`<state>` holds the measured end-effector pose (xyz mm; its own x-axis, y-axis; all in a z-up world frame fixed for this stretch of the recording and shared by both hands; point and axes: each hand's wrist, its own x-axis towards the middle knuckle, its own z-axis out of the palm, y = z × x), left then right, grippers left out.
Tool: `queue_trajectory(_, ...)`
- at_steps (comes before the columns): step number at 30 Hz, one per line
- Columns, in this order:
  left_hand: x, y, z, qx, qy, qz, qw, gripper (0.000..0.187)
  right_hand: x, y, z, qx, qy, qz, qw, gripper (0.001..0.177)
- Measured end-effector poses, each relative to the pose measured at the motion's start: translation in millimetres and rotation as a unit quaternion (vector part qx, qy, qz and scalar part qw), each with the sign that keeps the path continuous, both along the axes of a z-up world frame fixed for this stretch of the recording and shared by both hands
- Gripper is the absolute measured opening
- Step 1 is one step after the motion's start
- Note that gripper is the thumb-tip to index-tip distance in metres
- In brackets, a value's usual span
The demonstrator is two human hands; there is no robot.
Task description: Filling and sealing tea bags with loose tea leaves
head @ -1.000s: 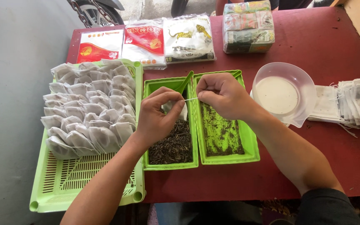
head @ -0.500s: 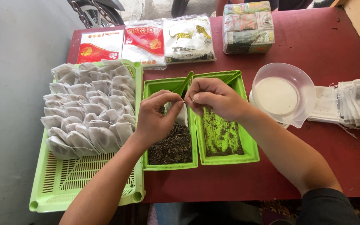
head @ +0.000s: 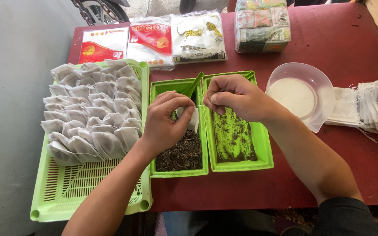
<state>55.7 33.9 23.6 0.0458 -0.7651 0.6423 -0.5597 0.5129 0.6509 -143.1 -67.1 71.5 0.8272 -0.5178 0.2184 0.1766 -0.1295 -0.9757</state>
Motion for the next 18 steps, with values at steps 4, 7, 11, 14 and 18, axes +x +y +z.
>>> queue_trajectory(4, -1, 0, 1, -0.016, -0.013, -0.004, 1.000, 0.005, -4, 0, 8, -0.009, 0.021, 0.016, 1.000, 0.011)
queue_trajectory(7, -3, 1, 2, -0.034, -0.028, 0.005, 0.999, 0.005, -6, -1, 9, -0.011, 0.021, 0.027, 0.999, 0.011)
queue_trajectory(11, -3, 2, 7, -0.057, -0.044, 0.010, 0.997, 0.005, -9, -2, 10, -0.022, 0.018, 0.045, 0.999, 0.011)
queue_trajectory(14, -4, 2, 7, -0.094, -0.075, 0.034, 0.992, 0.005, -12, -1, 13, -0.028, 0.022, 0.046, 0.998, 0.012)
queue_trajectory(18, -4, 3, 3, -0.135, -0.143, 0.083, 0.977, 0.008, -12, 0, 12, -0.038, 0.025, 0.061, 0.997, 0.011)
